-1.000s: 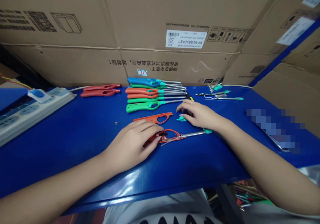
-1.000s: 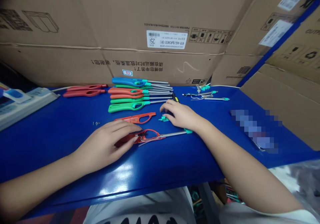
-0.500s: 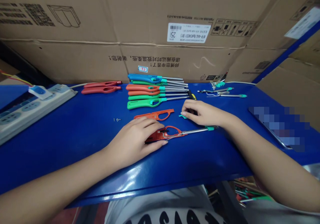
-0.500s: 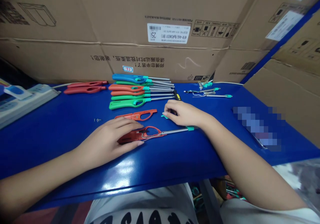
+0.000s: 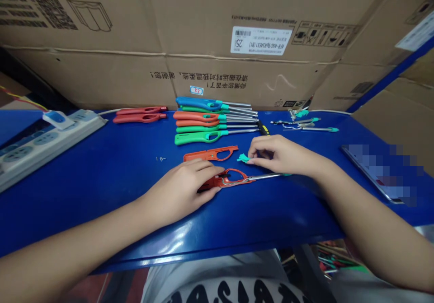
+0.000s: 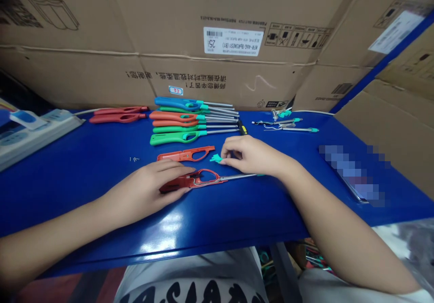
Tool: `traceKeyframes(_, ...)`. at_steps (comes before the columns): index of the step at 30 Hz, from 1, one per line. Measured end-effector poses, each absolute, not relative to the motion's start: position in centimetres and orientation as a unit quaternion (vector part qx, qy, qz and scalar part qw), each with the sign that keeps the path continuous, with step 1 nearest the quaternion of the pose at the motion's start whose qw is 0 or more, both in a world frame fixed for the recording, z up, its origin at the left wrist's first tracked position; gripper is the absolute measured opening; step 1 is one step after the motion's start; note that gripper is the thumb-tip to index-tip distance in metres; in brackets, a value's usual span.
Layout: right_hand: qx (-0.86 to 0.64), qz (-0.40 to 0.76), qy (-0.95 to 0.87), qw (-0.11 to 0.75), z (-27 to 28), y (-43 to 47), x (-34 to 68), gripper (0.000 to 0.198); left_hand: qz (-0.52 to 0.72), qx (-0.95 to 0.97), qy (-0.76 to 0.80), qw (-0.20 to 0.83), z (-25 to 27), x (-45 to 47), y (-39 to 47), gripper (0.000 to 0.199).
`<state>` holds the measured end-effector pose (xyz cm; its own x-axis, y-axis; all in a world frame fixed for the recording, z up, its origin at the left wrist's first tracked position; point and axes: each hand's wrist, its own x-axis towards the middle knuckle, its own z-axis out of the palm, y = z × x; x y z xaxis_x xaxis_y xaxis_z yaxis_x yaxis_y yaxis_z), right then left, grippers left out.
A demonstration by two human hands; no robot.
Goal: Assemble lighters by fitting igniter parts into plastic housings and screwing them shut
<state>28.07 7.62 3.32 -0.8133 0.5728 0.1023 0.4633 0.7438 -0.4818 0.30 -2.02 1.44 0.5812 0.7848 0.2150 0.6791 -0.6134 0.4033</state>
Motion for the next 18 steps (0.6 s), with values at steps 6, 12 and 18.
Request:
traceKeyframes(6,-0.216,0.278,-0.932,0.091,4.0,5.3,26.6,0.011,0.173,0.869,0.431,0.171,1.9,0.3,-2.1,0.033)
traceKeyframes(12,-0.22,0.248,-0.94,0.083,3.0,4.9,25.8,0.011,0.171,0.867,0.425,0.198,2.2,0.3,-2.0,0.023)
traceKeyframes(18,-0.222,0.217,-0.948,0.07,2.4,4.5,25.3,0.013,0.185,0.86,0.425,0.212,2.3,0.2,-1.9,0.023)
